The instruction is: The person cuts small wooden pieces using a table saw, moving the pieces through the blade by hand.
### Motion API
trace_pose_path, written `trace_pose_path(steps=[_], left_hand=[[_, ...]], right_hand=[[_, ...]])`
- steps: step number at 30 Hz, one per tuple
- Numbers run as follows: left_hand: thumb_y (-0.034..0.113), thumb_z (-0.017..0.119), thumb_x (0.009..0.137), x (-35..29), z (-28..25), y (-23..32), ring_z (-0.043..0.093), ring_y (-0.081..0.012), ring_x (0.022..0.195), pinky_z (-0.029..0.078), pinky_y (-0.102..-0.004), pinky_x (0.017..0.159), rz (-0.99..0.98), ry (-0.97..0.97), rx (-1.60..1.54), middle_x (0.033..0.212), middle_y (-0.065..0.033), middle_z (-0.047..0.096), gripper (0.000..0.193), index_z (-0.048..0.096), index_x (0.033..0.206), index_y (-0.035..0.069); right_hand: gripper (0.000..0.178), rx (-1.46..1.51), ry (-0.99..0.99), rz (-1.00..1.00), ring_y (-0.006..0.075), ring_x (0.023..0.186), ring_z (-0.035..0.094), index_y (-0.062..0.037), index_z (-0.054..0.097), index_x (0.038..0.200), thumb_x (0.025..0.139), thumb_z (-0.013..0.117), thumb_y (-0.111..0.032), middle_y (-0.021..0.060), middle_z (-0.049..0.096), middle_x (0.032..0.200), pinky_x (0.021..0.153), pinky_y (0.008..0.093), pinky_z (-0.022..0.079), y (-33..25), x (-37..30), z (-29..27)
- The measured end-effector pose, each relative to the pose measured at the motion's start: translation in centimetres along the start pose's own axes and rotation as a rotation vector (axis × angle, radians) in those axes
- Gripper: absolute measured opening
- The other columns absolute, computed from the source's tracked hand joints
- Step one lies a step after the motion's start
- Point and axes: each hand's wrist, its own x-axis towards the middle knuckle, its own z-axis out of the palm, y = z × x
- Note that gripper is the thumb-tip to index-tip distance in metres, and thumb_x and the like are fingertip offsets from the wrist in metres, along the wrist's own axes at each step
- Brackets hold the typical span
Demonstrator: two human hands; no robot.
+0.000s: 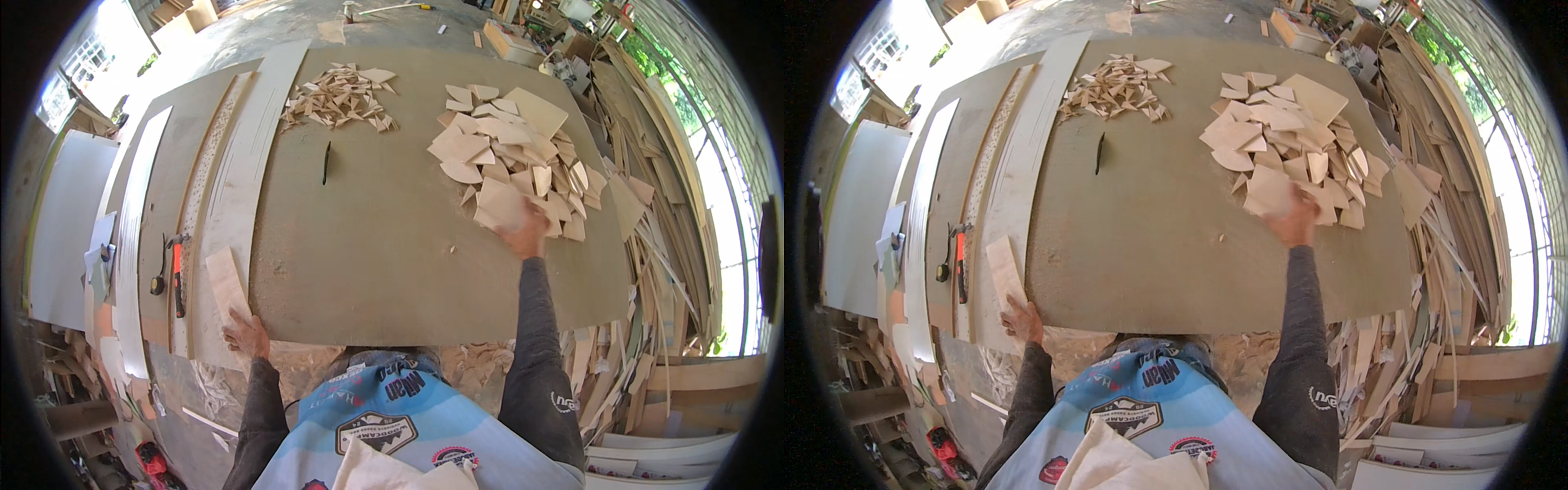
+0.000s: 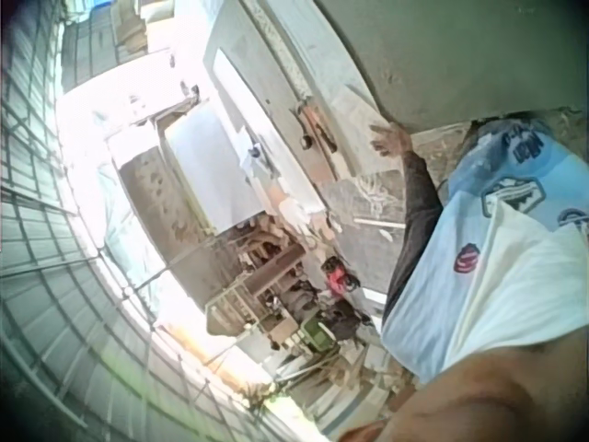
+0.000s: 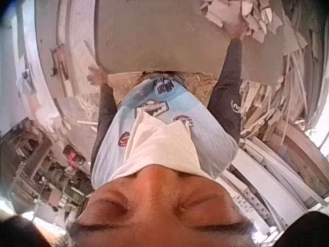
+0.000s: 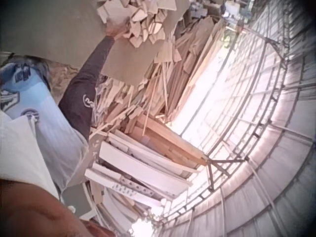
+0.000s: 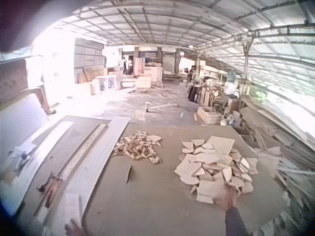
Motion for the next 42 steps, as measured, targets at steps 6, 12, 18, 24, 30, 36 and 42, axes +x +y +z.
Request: trace_pose_path(steps=[6, 12, 18, 24, 30, 36, 42], left_hand=[[0.043, 0.063, 0.093, 2.8, 0.4, 1.1, 0.023, -0.0526, 0.145, 0.019, -0.067, 0.116, 0.08, 0.012, 0.012, 0.159, -0.0343, 0.02, 0.081, 0.022, 0.162, 0.029], [0.043, 0.062, 0.095, 5.0, 0.2, 3.2, 0.018, -0.052, 0.148, 0.014, -0.0669, 0.118, 0.136, 0.017, -0.018, 0.16, -0.0337, 0.018, 0.082, 0.018, 0.163, 0.028], [0.041, 0.06, 0.096, 4.1, -0.6, 4.9, 0.02, -0.0503, 0.146, 0.017, -0.0671, 0.117, 0.112, 0.042, 0.056, 0.156, -0.0336, 0.018, 0.083, 0.014, 0.163, 0.022], [0.041, 0.06, 0.096, 4.2, -1.2, 5.2, 0.022, -0.0504, 0.146, 0.019, -0.0674, 0.116, 0.071, 0.027, 0.076, 0.156, -0.0333, 0.019, 0.084, 0.013, 0.162, 0.02], [0.042, 0.06, 0.096, 4.1, -2.0, 5.8, 0.023, -0.0494, 0.145, 0.021, -0.0667, 0.115, 0.073, 0.004, 0.107, 0.156, -0.0328, 0.02, 0.085, 0.012, 0.163, 0.021], [0.042, 0.06, 0.096, 3.9, -1.7, 6.2, 0.024, -0.0491, 0.145, 0.02, -0.0662, 0.115, 0.079, 0.004, 0.122, 0.156, -0.0325, 0.019, 0.085, 0.012, 0.163, 0.022], [0.041, 0.061, 0.095, 4.2, -1.7, 5.6, 0.023, -0.049, 0.146, 0.018, -0.0662, 0.116, 0.047, 0.003, 0.103, 0.156, -0.0333, 0.018, 0.087, 0.01, 0.163, 0.023]], right_hand=[[0.105, 0.261, -0.381, -0.436, 0.0287, 0.139, 0.039, -0.0063, 0.046, 0.15, 0.059, 0.091, -0.034, 0.0095, 0.052, 0.149, 0.118, 0.0471, 0.024, -15.2, -4.0, 2.7], [0.084, 0.075, -0.188, -0.808, 0.0275, 0.146, 0.031, -0.0126, 0.043, 0.153, 0.077, 0.077, -0.025, 0.0101, 0.047, 0.154, 0.117, 0.0491, 0.028, -24.2, -4.2, 5.3], [0.055, 0.276, -0.412, -0.172, 0.0313, 0.115, 0.056, -0.0055, 0.055, 0.134, 0.089, 0.071, -0.032, 0.014, 0.057, 0.135, 0.098, 0.0508, 0.042, -24.4, -6.4, 12.3], [0.063, 0.424, -0.373, 0.238, 0.0328, 0.104, 0.058, -0.0023, 0.058, 0.122, 0.086, 0.074, -0.052, 0.0161, 0.058, 0.121, 0.091, 0.0487, 0.043, -31.5, -11.1, 13.7], [0.067, 0.187, -0.211, 0.238, 0.0306, 0.124, 0.048, -0.0045, 0.056, 0.131, 0.085, 0.076, -0.049, 0.0116, 0.051, 0.133, 0.103, 0.0464, 0.039, -35.6, -9.5, 16.2], [0.042, 0.368, -0.097, -0.175, 0.0303, 0.123, 0.049, -0.0033, 0.065, 0.121, 0.082, 0.077, -0.013, 0.0101, 0.057, 0.131, 0.104, 0.0496, 0.037, -32.2, -4.4, 21.0], [0.053, 0.311, -0.422, 0.135, 0.0306, 0.117, 0.048, -0.0017, 0.063, 0.118, 0.083, 0.077, -0.038, 0.0126, 0.056, 0.124, 0.101, 0.0472, 0.037, -33.7, -3.5, 17.6]])
